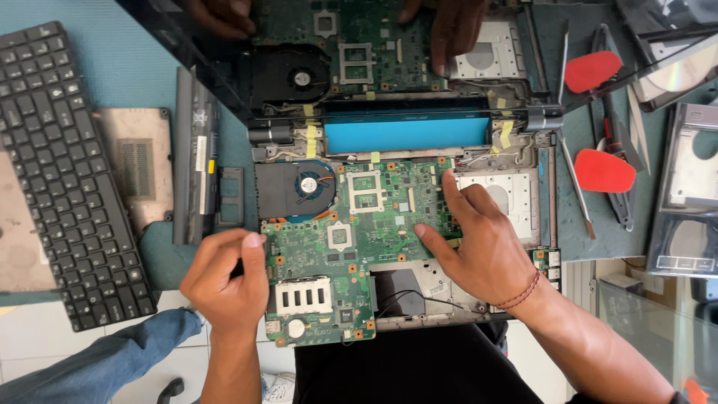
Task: The person works on a disassembled laptop resting on their lap, using a screwdriver to remove screws from the motherboard. They then disconnect several ribbon cables and connectors from the board before lifting it slightly to access the components underneath.
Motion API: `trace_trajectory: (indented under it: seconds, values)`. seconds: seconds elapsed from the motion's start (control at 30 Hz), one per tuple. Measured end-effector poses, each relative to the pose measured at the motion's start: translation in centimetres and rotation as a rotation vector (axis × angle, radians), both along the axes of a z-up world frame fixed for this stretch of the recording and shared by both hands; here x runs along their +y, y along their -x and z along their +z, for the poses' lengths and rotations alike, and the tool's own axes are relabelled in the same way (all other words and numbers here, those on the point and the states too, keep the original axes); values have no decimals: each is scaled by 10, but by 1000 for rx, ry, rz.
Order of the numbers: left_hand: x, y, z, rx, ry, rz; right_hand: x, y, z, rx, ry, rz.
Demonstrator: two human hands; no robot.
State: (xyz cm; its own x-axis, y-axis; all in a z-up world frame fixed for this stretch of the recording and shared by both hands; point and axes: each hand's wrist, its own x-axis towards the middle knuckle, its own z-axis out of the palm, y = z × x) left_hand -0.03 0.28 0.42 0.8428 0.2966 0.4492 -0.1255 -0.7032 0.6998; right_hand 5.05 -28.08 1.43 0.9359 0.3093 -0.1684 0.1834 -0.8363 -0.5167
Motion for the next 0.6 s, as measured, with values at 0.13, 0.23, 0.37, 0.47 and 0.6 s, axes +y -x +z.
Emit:
trace_trajectory:
  seconds: [0.13,0.23,0.37,0.47,0.6]
  values:
    - [4,8,3,26,-27,-72,2,2,-3,-79,-4,22]
    - [10,21,7,95,-6,-156,4,3,-3,-100,18,27]
    - [20,45,14,359,-5,-320,4,4,-4,-89,43,24]
    - [31,62,13,444,-58,-511,6,3,-1,-83,67,27]
    - [32,77,9,530,-164,-503,8,6,-2,-114,89,61]
